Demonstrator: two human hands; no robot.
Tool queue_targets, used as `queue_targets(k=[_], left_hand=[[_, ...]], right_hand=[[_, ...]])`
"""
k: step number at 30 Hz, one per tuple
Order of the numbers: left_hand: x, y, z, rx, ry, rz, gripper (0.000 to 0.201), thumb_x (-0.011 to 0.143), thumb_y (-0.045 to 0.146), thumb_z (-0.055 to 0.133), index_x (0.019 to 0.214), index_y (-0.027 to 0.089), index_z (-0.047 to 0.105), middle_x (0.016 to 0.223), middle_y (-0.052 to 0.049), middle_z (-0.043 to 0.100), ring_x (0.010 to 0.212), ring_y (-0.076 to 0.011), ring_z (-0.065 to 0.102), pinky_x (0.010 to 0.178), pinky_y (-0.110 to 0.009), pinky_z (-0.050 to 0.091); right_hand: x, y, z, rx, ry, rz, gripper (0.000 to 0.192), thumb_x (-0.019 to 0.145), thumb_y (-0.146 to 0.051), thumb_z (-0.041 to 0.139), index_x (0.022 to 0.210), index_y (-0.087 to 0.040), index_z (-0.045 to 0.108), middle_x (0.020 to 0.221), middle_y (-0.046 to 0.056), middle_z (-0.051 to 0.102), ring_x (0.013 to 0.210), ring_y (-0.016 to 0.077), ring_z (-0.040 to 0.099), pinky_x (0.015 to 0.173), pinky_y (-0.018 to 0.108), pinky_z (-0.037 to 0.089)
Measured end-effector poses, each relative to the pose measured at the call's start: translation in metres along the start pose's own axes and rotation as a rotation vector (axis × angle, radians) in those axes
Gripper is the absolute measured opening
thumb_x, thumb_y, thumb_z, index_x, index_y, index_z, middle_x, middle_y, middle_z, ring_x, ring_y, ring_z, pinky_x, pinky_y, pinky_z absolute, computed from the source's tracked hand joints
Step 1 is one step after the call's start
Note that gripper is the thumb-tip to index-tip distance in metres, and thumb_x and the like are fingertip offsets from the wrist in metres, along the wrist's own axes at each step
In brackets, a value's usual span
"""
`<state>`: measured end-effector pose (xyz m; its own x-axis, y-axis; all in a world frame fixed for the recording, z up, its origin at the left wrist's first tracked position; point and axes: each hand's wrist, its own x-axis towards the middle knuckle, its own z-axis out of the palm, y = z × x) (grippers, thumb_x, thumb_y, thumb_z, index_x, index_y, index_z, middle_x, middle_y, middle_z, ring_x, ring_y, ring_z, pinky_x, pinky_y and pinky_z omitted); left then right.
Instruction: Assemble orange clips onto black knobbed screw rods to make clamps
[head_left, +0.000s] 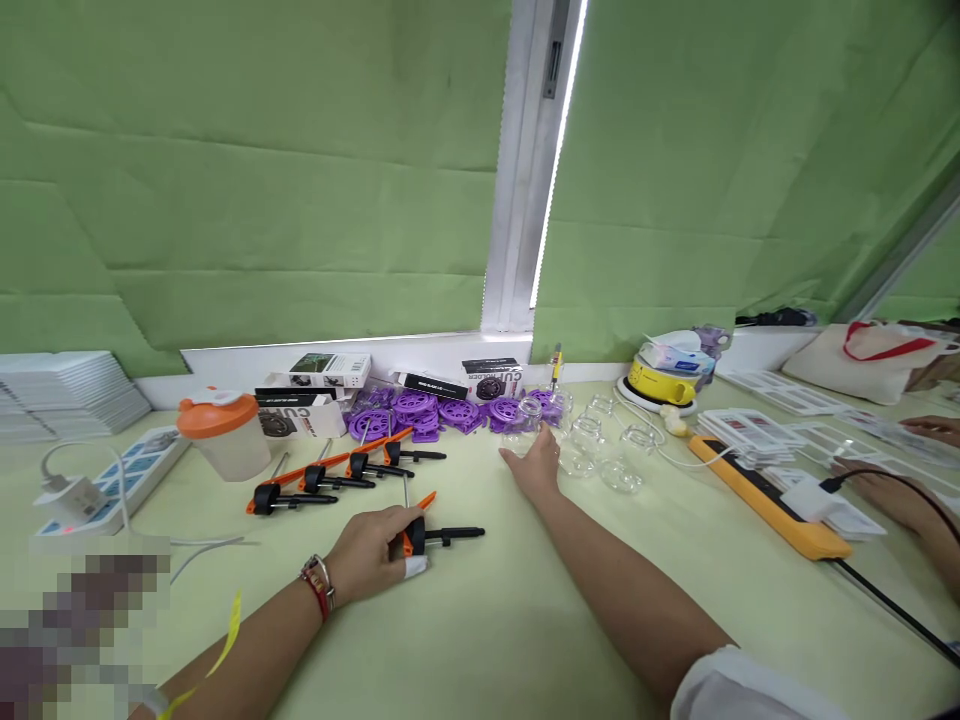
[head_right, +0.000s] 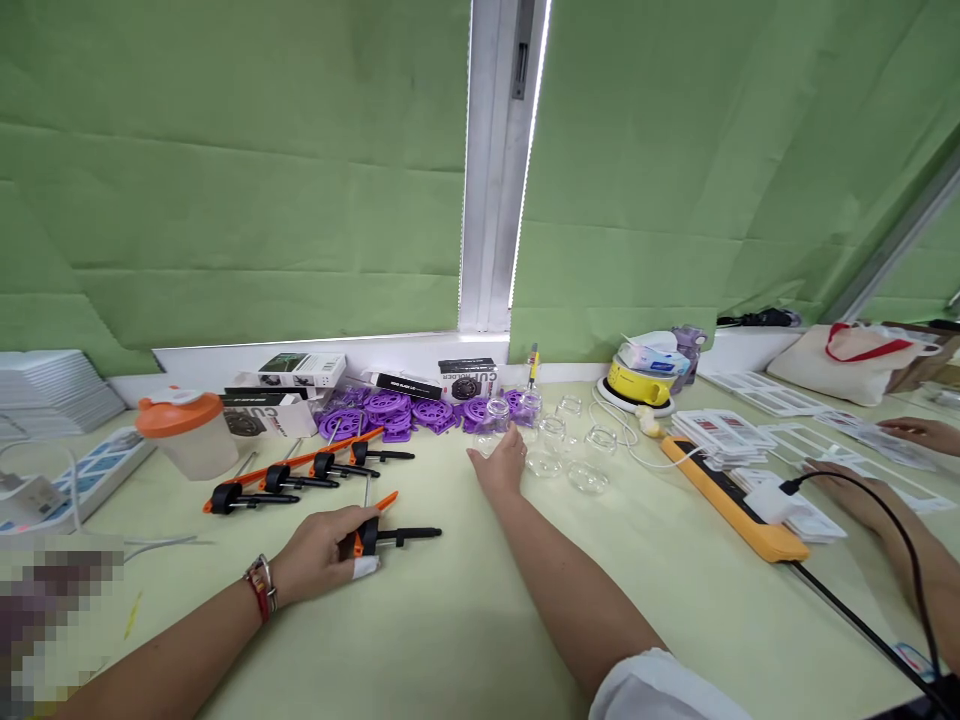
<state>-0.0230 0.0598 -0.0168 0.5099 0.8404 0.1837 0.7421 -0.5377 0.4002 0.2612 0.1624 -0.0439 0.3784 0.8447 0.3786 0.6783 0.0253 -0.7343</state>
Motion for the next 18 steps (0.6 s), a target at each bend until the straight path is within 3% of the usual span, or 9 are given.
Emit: queue_targets(k=[7, 13, 18], left_hand=[[0.02, -0.004, 0.011, -0.123, 0.202, -0.001, 0.048, 0.08, 0.036, 0.055, 0.126, 0.022, 0.048, 0.099, -0.006, 0.06, 0.074, -0.0158, 0.058, 0.067, -0.028, 0.048], [0.016, -0.01, 0.008, -0.438, 0.331, -0.143, 0.043, 0.077, 0.029, 0.058, 0.12, 0.022, 0.052, 0.116, -0.01, 0.055, 0.096, -0.0205, 0.06, 0.078, -0.033, 0.052], [0.012, -0.016, 0.006, -0.749, 0.353, -0.233, 0.049, 0.075, 0.031, 0.064, 0.121, 0.022, 0.048, 0.114, -0.01, 0.058, 0.097, -0.0209, 0.062, 0.089, -0.04, 0.05]], right_hand=[[0.009, -0.002, 0.005, -0.13, -0.058, 0.057, 0.084, 0.063, -0.044, 0.069, 0.133, -0.012, 0.035, 0.134, 0.021, 0.042, 0.124, 0.0374, 0.038, 0.101, 0.048, 0.031], [0.01, -0.004, 0.003, -0.145, -0.11, 0.051, 0.078, 0.065, -0.043, 0.067, 0.13, -0.013, 0.038, 0.124, 0.017, 0.053, 0.119, 0.0353, 0.045, 0.098, 0.048, 0.034], [-0.005, -0.002, -0.008, 0.021, -0.185, -0.156, 0.072, 0.065, -0.03, 0.064, 0.13, -0.02, 0.037, 0.131, 0.009, 0.045, 0.122, 0.025, 0.043, 0.102, 0.038, 0.037]])
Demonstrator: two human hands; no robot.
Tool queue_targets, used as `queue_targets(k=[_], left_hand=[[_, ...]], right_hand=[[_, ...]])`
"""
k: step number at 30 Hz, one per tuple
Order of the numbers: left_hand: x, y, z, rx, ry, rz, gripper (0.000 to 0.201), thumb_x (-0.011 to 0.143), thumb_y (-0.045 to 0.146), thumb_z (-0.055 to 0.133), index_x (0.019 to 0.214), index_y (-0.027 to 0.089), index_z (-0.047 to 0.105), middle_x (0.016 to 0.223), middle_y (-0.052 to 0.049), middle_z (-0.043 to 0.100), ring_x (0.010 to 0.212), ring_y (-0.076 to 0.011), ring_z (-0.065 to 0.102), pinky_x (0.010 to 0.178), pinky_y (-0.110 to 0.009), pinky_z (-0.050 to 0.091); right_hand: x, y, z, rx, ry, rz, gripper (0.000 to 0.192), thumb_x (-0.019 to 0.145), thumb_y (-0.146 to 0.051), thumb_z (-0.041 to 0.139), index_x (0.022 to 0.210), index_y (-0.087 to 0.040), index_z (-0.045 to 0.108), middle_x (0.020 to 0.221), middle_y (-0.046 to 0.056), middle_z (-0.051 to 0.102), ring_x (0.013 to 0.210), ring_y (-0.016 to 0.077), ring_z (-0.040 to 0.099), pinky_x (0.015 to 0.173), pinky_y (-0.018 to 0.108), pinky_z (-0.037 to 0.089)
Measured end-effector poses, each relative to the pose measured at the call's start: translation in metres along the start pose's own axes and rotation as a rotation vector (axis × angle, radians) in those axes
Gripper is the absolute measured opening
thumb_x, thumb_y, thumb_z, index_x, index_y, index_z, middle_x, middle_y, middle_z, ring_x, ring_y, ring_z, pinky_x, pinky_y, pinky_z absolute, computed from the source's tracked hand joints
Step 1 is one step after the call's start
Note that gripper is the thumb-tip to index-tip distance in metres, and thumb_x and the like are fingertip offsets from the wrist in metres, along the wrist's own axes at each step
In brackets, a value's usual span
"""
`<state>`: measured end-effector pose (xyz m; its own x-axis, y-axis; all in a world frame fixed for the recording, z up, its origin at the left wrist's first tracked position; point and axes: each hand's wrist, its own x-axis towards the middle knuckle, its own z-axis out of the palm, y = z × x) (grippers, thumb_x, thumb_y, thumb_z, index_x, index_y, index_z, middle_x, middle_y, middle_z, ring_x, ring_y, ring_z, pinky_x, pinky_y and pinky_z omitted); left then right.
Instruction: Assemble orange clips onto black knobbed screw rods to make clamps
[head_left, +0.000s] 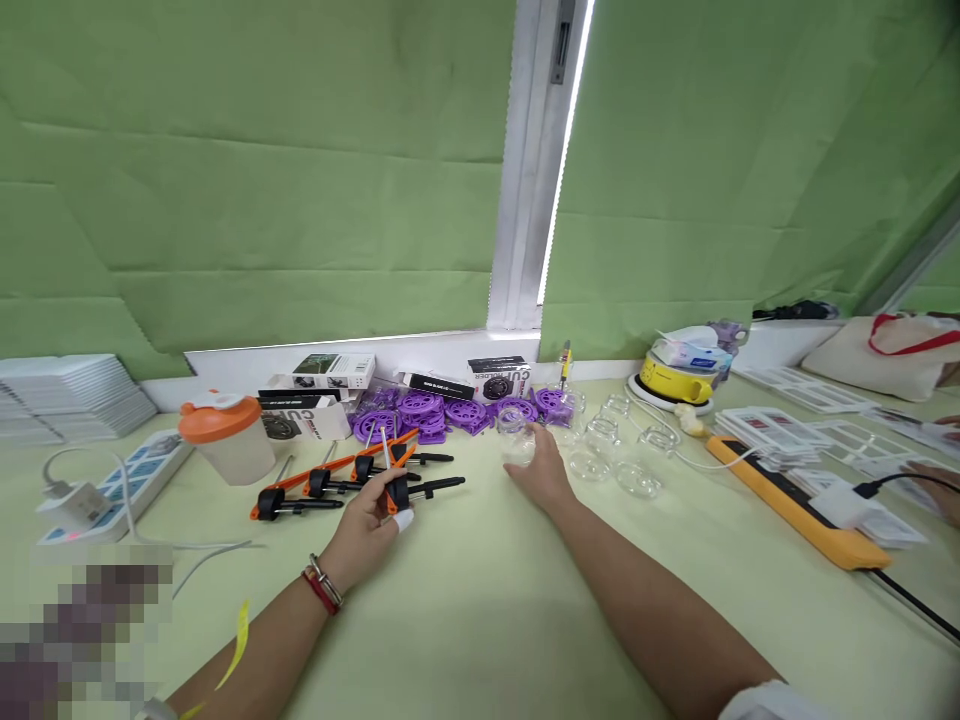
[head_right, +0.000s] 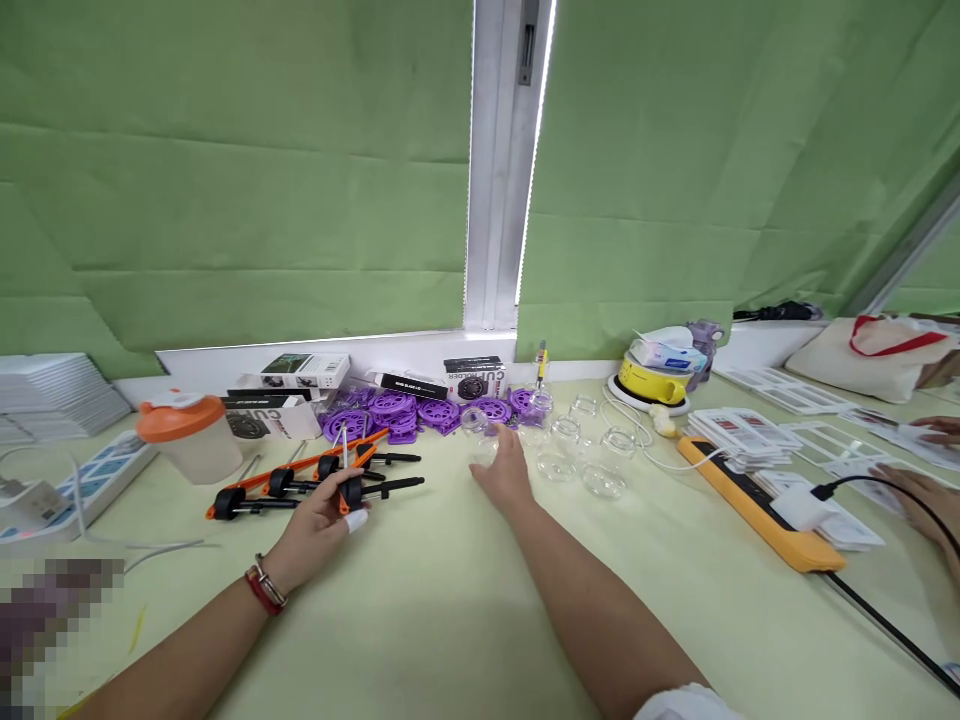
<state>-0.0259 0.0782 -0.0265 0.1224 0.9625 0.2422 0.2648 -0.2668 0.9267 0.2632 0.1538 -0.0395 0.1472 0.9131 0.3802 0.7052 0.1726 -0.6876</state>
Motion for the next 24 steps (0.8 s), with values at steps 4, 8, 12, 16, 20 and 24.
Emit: queue_targets(k=[4, 8, 12, 16, 20, 24], left_hand=[[-0.001, 0.002, -0.001, -0.111, -0.007, -0.063, 0.057, 0.072, 0.035, 0.068, 0.122, 0.023, 0.044, 0.112, -0.01, 0.058, 0.098, -0.022, 0.063, 0.093, -0.042, 0.048], [-0.003, 0.004, -0.001, -0.109, -0.013, -0.079, 0.056, 0.073, 0.038, 0.068, 0.121, 0.023, 0.042, 0.114, -0.01, 0.057, 0.101, -0.0234, 0.062, 0.093, -0.044, 0.047], [-0.003, 0.004, 0.0, -0.104, 0.004, -0.067, 0.054, 0.074, 0.039, 0.066, 0.12, 0.024, 0.041, 0.118, -0.01, 0.055, 0.102, -0.0221, 0.061, 0.094, -0.043, 0.046], [-0.004, 0.004, 0.001, -0.059, 0.026, -0.031, 0.051, 0.077, 0.039, 0.064, 0.119, 0.023, 0.042, 0.116, -0.01, 0.054, 0.103, -0.0212, 0.058, 0.095, -0.041, 0.044], [-0.005, 0.006, 0.001, -0.023, 0.015, -0.025, 0.046, 0.081, 0.042, 0.057, 0.12, 0.023, 0.041, 0.117, -0.011, 0.054, 0.103, -0.0213, 0.057, 0.091, -0.041, 0.047], [-0.005, 0.004, 0.002, -0.014, 0.018, -0.001, 0.046, 0.081, 0.042, 0.058, 0.12, 0.024, 0.042, 0.119, -0.011, 0.053, 0.101, -0.02, 0.058, 0.092, -0.04, 0.047]], right_hand=[[-0.021, 0.0, -0.014, -0.029, -0.08, -0.18, 0.07, 0.064, -0.017, 0.058, 0.131, -0.024, 0.04, 0.135, 0.007, 0.038, 0.128, 0.0242, 0.035, 0.107, 0.042, 0.032], [-0.033, 0.001, -0.029, -0.058, -0.144, -0.301, 0.075, 0.064, -0.008, 0.051, 0.135, -0.028, 0.039, 0.14, 0.006, 0.033, 0.132, 0.0241, 0.03, 0.108, 0.045, 0.03], [-0.034, -0.002, -0.038, 0.006, -0.169, -0.307, 0.075, 0.063, -0.008, 0.051, 0.134, -0.026, 0.037, 0.14, 0.006, 0.035, 0.133, 0.0228, 0.031, 0.11, 0.045, 0.028], [-0.034, -0.007, -0.04, 0.137, -0.272, -0.29, 0.067, 0.062, -0.01, 0.055, 0.126, -0.024, 0.04, 0.14, 0.007, 0.037, 0.13, 0.0212, 0.035, 0.111, 0.042, 0.027], [-0.038, -0.014, -0.043, 0.274, -0.353, -0.244, 0.063, 0.062, -0.013, 0.056, 0.122, -0.027, 0.043, 0.139, 0.006, 0.037, 0.128, 0.0208, 0.038, 0.105, 0.043, 0.035], [-0.04, -0.018, -0.047, 0.366, -0.425, -0.232, 0.062, 0.061, -0.012, 0.059, 0.12, -0.027, 0.046, 0.137, 0.005, 0.039, 0.125, 0.0211, 0.041, 0.101, 0.041, 0.04]])
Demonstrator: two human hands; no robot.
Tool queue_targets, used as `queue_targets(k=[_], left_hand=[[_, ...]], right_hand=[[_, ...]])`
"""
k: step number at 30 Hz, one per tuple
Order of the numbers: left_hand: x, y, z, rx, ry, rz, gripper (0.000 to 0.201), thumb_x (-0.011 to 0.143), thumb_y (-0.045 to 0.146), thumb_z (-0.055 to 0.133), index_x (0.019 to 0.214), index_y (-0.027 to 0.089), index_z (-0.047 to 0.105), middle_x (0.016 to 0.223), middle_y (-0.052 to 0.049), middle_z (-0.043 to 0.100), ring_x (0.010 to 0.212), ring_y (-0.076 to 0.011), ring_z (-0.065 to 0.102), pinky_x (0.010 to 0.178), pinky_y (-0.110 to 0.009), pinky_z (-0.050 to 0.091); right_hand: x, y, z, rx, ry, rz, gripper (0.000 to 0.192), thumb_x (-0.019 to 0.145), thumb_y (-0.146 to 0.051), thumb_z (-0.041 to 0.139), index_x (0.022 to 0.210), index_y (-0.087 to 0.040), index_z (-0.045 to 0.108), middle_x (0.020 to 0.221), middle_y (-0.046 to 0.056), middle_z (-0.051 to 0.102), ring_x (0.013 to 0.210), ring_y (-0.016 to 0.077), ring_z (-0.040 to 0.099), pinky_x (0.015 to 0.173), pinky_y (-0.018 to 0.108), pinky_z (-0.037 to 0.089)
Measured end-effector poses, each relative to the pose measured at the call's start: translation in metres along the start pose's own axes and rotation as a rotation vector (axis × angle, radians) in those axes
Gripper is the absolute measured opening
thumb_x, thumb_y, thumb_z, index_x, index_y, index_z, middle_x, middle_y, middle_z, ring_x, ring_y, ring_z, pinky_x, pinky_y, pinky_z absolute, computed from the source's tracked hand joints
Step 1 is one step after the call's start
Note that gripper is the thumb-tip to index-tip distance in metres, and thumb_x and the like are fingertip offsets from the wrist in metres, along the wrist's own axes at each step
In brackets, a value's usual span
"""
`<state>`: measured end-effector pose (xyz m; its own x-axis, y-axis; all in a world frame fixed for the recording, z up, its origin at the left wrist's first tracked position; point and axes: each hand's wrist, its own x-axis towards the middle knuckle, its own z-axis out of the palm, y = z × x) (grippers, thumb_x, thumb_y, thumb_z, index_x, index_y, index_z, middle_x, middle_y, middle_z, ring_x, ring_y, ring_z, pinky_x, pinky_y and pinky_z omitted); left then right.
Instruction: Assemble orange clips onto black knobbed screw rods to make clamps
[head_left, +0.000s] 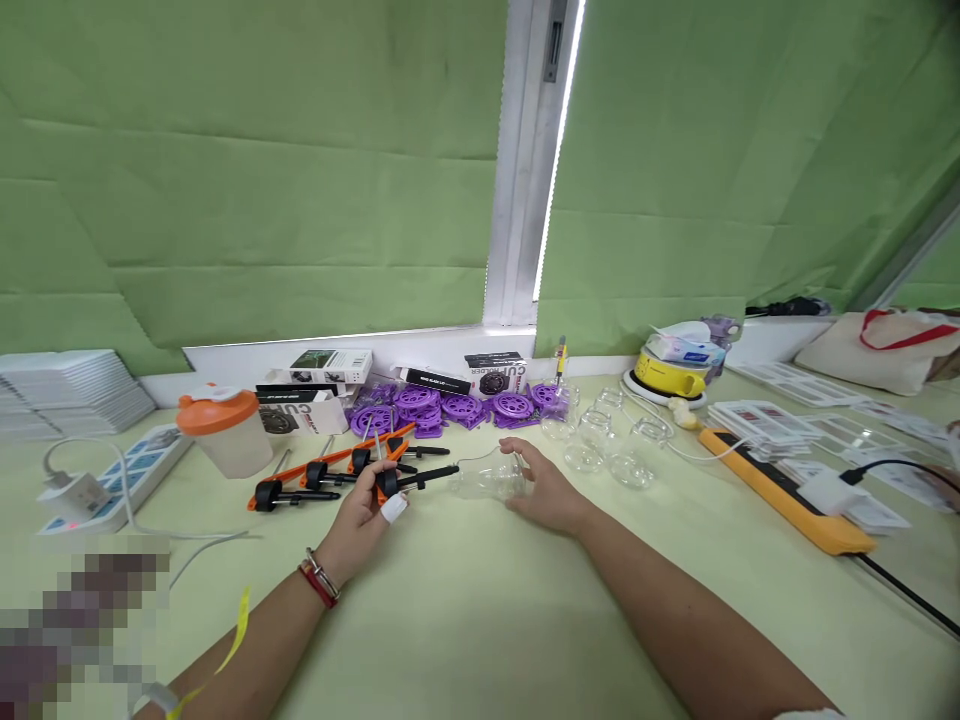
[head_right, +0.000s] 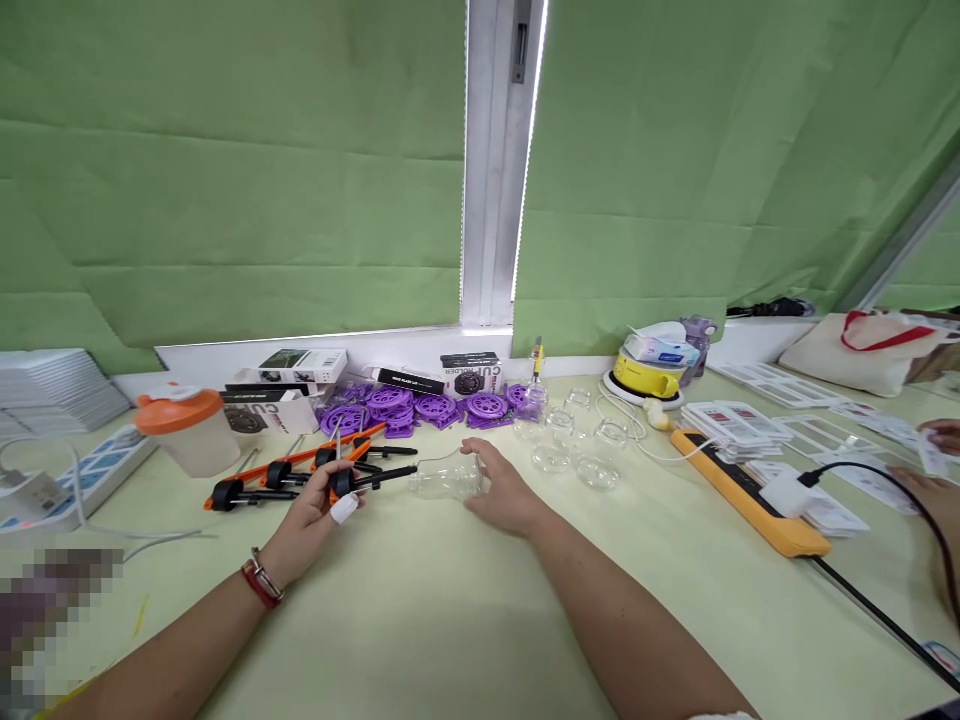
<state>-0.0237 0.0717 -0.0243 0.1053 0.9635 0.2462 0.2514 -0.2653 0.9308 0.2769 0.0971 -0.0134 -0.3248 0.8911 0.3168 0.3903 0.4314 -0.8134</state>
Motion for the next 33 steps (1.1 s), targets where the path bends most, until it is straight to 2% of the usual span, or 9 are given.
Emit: queue_targets(k=[3, 5, 8, 13, 19, 25, 27, 31, 33], left_hand=[[0.002, -0.001, -0.001, 0.017, 0.047, 0.033, 0.047, 0.081, 0.042, 0.058, 0.121, 0.023, 0.043, 0.12, -0.011, 0.054, 0.103, -0.0207, 0.058, 0.092, -0.039, 0.047], [0.003, -0.001, -0.002, 0.024, 0.061, 0.041, 0.047, 0.081, 0.042, 0.058, 0.121, 0.022, 0.044, 0.12, -0.011, 0.055, 0.103, -0.021, 0.058, 0.093, -0.039, 0.046], [0.003, -0.001, -0.003, 0.03, 0.034, 0.041, 0.047, 0.081, 0.04, 0.058, 0.121, 0.021, 0.045, 0.117, -0.011, 0.057, 0.102, -0.0207, 0.059, 0.094, -0.039, 0.044], [0.002, -0.006, 0.0, 0.062, -0.028, 0.054, 0.046, 0.08, 0.036, 0.06, 0.122, 0.021, 0.047, 0.119, -0.011, 0.056, 0.099, -0.0196, 0.059, 0.09, -0.036, 0.046], [0.002, -0.007, 0.006, -0.011, -0.077, 0.034, 0.048, 0.078, 0.035, 0.063, 0.122, 0.021, 0.047, 0.109, -0.009, 0.059, 0.094, -0.019, 0.06, 0.089, -0.036, 0.047], [0.0, -0.004, 0.012, 0.001, -0.126, 0.003, 0.05, 0.076, 0.034, 0.065, 0.121, 0.02, 0.048, 0.091, -0.004, 0.057, 0.068, -0.0125, 0.054, 0.066, -0.029, 0.051], [0.0, -0.003, 0.015, -0.012, -0.126, 0.012, 0.051, 0.075, 0.033, 0.066, 0.121, 0.019, 0.048, 0.092, -0.004, 0.056, 0.066, -0.0114, 0.051, 0.06, -0.026, 0.049], [0.0, 0.001, 0.016, -0.056, -0.133, 0.024, 0.052, 0.076, 0.034, 0.066, 0.121, 0.018, 0.046, 0.098, -0.007, 0.056, 0.076, -0.0147, 0.055, 0.066, -0.027, 0.05], [-0.001, 0.004, 0.015, -0.069, -0.171, 0.007, 0.052, 0.08, 0.036, 0.061, 0.125, 0.017, 0.043, 0.094, -0.008, 0.059, 0.077, -0.0165, 0.058, 0.071, -0.031, 0.05]], right_hand=[[0.0, 0.005, -0.002, 0.103, -0.009, 0.087, 0.066, 0.063, -0.015, 0.062, 0.124, -0.028, 0.044, 0.138, 0.008, 0.037, 0.11, 0.0206, 0.054, 0.087, 0.037, 0.049], [0.001, 0.011, -0.003, 0.177, -0.008, 0.129, 0.068, 0.062, -0.015, 0.065, 0.126, -0.027, 0.042, 0.137, 0.01, 0.038, 0.106, 0.0201, 0.056, 0.082, 0.033, 0.051], [0.004, 0.017, -0.004, 0.275, -0.019, 0.125, 0.071, 0.06, -0.014, 0.069, 0.124, -0.026, 0.042, 0.134, 0.011, 0.04, 0.115, 0.0213, 0.05, 0.085, 0.033, 0.049], [0.005, 0.014, 0.001, 0.359, -0.121, 0.065, 0.074, 0.056, -0.017, 0.076, 0.123, -0.025, 0.045, 0.132, 0.011, 0.042, 0.125, 0.0235, 0.04, 0.089, 0.035, 0.047], [0.005, 0.007, 0.015, 0.359, -0.166, 0.061, 0.078, 0.055, -0.021, 0.079, 0.125, -0.024, 0.045, 0.13, 0.011, 0.044, 0.12, 0.0246, 0.044, 0.089, 0.037, 0.047], [0.005, 0.002, 0.023, 0.324, -0.189, 0.069, 0.077, 0.055, -0.025, 0.081, 0.125, -0.025, 0.047, 0.131, 0.01, 0.043, 0.12, 0.0249, 0.043, 0.093, 0.039, 0.043], [0.005, 0.002, 0.024, 0.324, -0.2, 0.087, 0.079, 0.056, -0.026, 0.082, 0.126, -0.026, 0.046, 0.131, 0.01, 0.042, 0.118, 0.0247, 0.044, 0.095, 0.039, 0.042], [0.005, 0.004, 0.025, 0.365, -0.197, 0.089, 0.08, 0.055, -0.027, 0.083, 0.126, -0.026, 0.046, 0.131, 0.01, 0.042, 0.116, 0.0248, 0.045, 0.093, 0.039, 0.043], [0.006, 0.005, 0.024, 0.366, -0.193, 0.082, 0.079, 0.055, -0.026, 0.083, 0.125, -0.026, 0.046, 0.131, 0.01, 0.042, 0.116, 0.0252, 0.045, 0.093, 0.04, 0.043]])
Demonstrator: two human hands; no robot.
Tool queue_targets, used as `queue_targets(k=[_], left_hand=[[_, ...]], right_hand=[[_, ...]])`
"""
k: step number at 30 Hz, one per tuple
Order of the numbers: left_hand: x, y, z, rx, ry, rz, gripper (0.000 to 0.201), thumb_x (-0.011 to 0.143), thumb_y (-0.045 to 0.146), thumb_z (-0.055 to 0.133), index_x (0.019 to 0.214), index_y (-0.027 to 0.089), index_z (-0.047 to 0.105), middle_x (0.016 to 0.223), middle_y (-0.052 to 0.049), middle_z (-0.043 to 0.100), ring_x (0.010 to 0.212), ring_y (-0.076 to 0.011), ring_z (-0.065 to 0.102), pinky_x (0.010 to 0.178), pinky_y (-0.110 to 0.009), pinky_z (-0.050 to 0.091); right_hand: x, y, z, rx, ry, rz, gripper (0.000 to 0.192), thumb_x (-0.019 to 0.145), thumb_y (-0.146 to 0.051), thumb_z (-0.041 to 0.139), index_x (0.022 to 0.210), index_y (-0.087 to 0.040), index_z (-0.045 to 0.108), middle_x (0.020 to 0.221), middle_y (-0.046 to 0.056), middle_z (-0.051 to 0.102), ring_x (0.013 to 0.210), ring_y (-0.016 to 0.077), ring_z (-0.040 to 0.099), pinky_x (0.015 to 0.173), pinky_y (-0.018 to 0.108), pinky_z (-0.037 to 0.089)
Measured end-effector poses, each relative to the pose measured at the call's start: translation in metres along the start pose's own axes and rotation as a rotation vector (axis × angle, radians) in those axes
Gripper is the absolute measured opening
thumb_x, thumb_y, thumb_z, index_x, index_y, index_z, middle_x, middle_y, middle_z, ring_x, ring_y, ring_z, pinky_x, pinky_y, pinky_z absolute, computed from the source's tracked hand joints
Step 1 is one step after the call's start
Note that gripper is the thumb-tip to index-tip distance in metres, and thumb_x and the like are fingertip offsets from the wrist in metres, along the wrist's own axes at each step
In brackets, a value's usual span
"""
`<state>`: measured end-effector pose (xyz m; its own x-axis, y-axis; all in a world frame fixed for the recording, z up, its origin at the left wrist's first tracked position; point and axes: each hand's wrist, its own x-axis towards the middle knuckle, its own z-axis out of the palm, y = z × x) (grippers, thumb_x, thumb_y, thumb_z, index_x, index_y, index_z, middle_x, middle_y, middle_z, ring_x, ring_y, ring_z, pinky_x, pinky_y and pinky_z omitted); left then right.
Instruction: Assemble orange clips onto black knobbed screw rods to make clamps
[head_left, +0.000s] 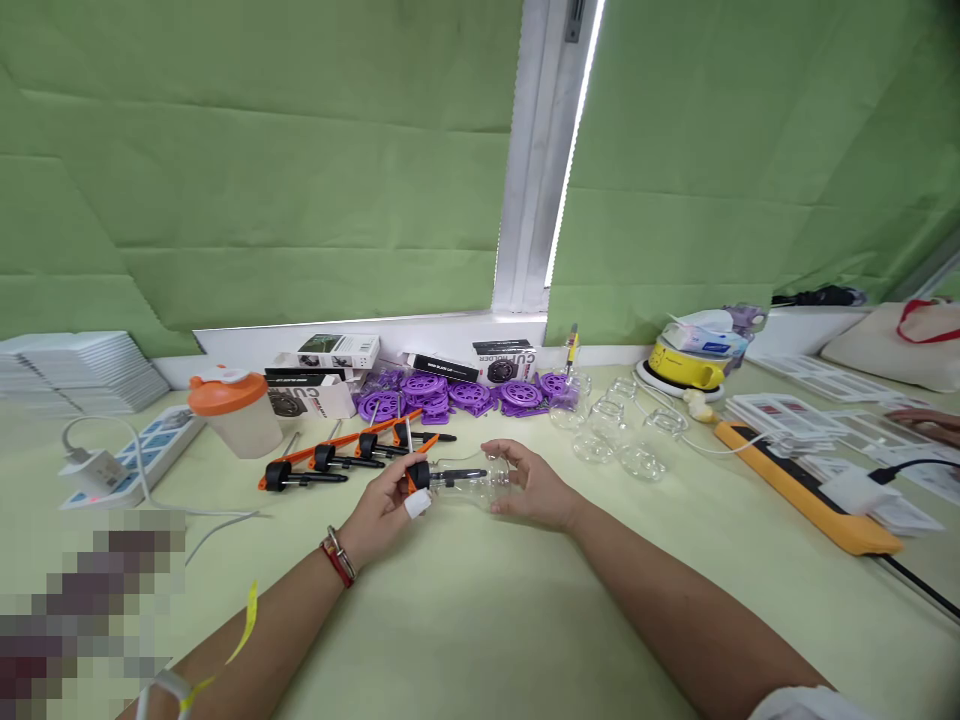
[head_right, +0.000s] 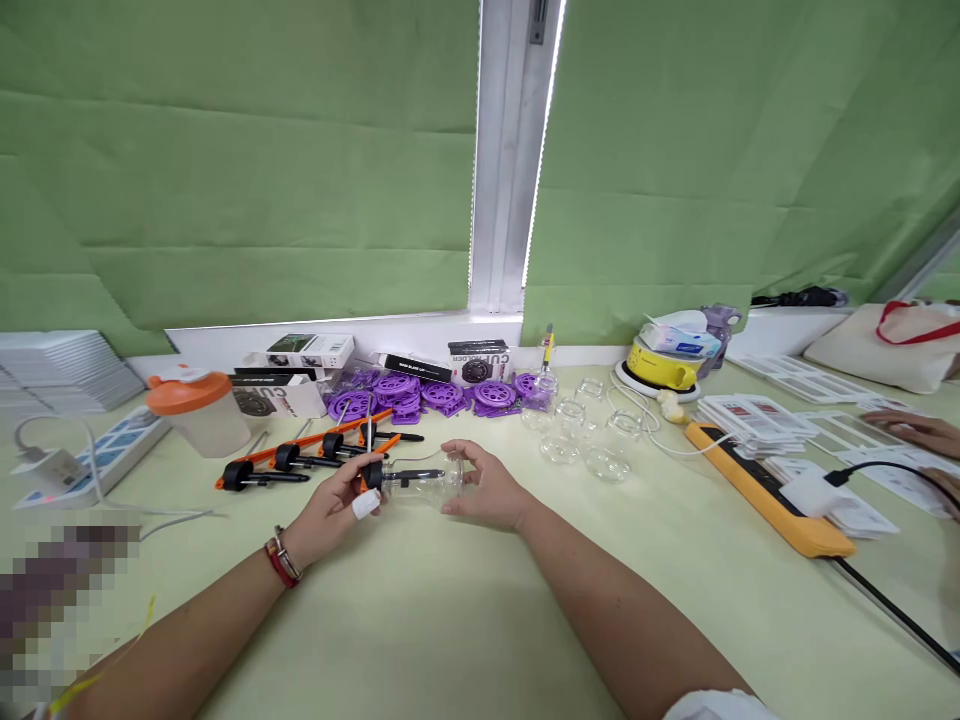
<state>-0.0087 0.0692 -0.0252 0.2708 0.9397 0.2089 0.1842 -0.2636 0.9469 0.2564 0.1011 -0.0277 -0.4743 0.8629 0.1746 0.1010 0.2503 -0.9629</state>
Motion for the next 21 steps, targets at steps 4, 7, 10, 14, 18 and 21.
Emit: queue_targets(k=[4, 7, 10, 14, 18, 21], left_hand=[[-0.0011, 0.0029, -0.0027, 0.019, -0.036, -0.026, 0.048, 0.086, 0.038, 0.051, 0.127, 0.015, 0.042, 0.084, -0.006, 0.063, 0.075, -0.0176, 0.062, 0.079, -0.035, 0.049], [-0.0007, 0.003, -0.0026, 0.027, -0.037, -0.028, 0.046, 0.086, 0.038, 0.052, 0.125, 0.015, 0.043, 0.083, -0.005, 0.064, 0.075, -0.0178, 0.062, 0.081, -0.035, 0.048], [-0.0003, 0.0028, -0.0015, 0.005, -0.066, -0.03, 0.044, 0.087, 0.037, 0.051, 0.125, 0.016, 0.043, 0.084, -0.006, 0.064, 0.075, -0.0176, 0.061, 0.08, -0.035, 0.048], [0.0001, 0.0024, -0.0009, -0.032, -0.11, -0.018, 0.043, 0.087, 0.036, 0.051, 0.124, 0.016, 0.042, 0.085, -0.006, 0.064, 0.075, -0.0173, 0.06, 0.08, -0.036, 0.048], [0.0011, 0.0029, -0.0007, -0.041, -0.107, -0.028, 0.043, 0.087, 0.036, 0.052, 0.123, 0.017, 0.041, 0.084, -0.006, 0.064, 0.074, -0.0172, 0.06, 0.079, -0.035, 0.048], [0.0011, 0.0043, -0.0008, -0.031, -0.095, -0.041, 0.043, 0.086, 0.037, 0.053, 0.123, 0.017, 0.041, 0.085, -0.005, 0.064, 0.074, -0.0172, 0.061, 0.079, -0.036, 0.048]], right_hand=[[-0.0001, 0.0006, -0.0016, -0.009, -0.001, 0.0, 0.08, 0.055, -0.026, 0.083, 0.126, -0.026, 0.046, 0.131, 0.01, 0.042, 0.116, 0.0255, 0.046, 0.094, 0.04, 0.042], [0.0, 0.0015, -0.0025, -0.008, -0.003, -0.004, 0.081, 0.055, -0.025, 0.083, 0.127, -0.026, 0.046, 0.132, 0.01, 0.042, 0.116, 0.0257, 0.046, 0.095, 0.041, 0.042], [0.0011, 0.0023, -0.0036, -0.009, -0.009, -0.038, 0.08, 0.056, -0.022, 0.082, 0.127, -0.026, 0.046, 0.132, 0.01, 0.042, 0.12, 0.0261, 0.044, 0.097, 0.041, 0.04], [0.003, 0.0042, -0.0043, 0.003, -0.028, -0.098, 0.077, 0.059, -0.019, 0.08, 0.128, -0.025, 0.046, 0.133, 0.01, 0.043, 0.123, 0.0252, 0.041, 0.1, 0.04, 0.038], [0.0039, 0.0068, -0.0043, 0.032, -0.037, -0.076, 0.078, 0.059, -0.02, 0.081, 0.128, -0.025, 0.046, 0.133, 0.011, 0.043, 0.121, 0.0252, 0.043, 0.097, 0.04, 0.04], [0.0036, 0.006, -0.0043, 0.063, -0.044, -0.055, 0.078, 0.059, -0.023, 0.081, 0.128, -0.025, 0.044, 0.134, 0.011, 0.043, 0.121, 0.0246, 0.043, 0.096, 0.04, 0.04]])
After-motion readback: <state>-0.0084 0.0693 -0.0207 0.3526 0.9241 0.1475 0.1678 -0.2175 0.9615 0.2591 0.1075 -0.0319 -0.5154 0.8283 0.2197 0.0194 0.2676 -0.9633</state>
